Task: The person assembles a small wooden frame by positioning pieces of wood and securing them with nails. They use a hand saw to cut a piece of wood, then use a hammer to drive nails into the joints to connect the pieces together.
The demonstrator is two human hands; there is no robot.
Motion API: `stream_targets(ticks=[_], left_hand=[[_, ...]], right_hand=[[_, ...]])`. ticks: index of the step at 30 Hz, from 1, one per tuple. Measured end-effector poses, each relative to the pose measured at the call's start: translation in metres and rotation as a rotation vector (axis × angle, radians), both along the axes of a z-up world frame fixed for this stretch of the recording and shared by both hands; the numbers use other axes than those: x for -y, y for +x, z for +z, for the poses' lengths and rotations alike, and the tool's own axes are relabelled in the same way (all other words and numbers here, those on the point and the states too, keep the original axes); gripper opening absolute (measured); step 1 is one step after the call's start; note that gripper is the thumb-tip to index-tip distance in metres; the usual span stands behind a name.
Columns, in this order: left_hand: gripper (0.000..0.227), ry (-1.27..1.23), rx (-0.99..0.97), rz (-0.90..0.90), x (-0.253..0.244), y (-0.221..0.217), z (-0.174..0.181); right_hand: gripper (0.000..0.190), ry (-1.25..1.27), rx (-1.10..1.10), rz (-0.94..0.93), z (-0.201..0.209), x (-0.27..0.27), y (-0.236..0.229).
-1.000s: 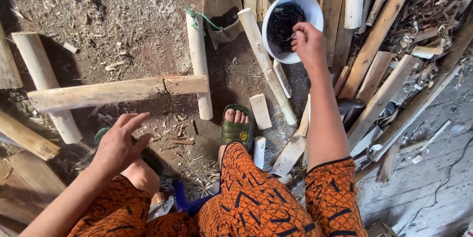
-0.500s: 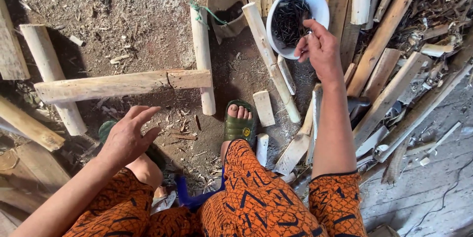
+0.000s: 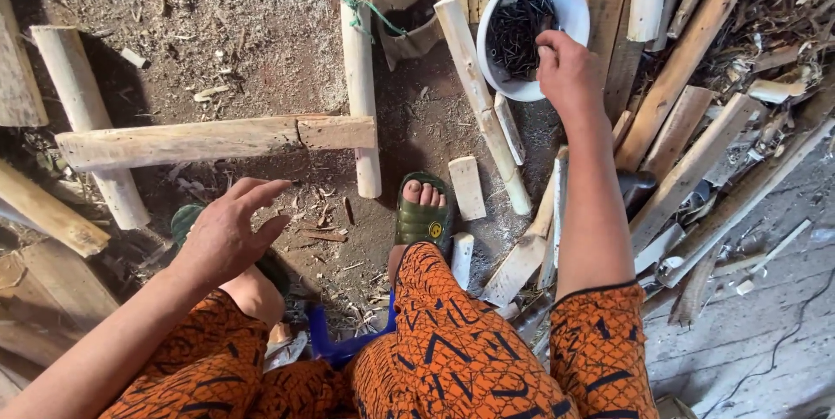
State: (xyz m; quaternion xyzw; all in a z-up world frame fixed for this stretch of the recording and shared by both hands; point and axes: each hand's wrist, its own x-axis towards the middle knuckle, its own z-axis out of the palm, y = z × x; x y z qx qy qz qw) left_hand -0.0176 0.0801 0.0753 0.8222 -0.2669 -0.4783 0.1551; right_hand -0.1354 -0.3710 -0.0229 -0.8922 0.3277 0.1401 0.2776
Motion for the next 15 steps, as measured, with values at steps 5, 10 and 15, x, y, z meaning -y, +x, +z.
stream_targets(ticks=[5, 10, 15], left_hand=[[0.048, 0.055, -0.004, 0.034, -0.001, 0.005, 0.002], [0.048, 0.025, 0.015, 0.04, -0.003, 0.007, 0.001], [0.05, 0.081, -0.018, 0.037, -0.005, 0.009, 0.003]], right_hand=[[0.012, -0.296, -0.081, 0.104, -0.042, -0.004, 0.015], [0.017, -0.374, -0.2, 0.076, -0.039, -0.022, 0.029], [0.005, 0.043, 0.028, -0.116, -0.029, -0.005, 0.015]])
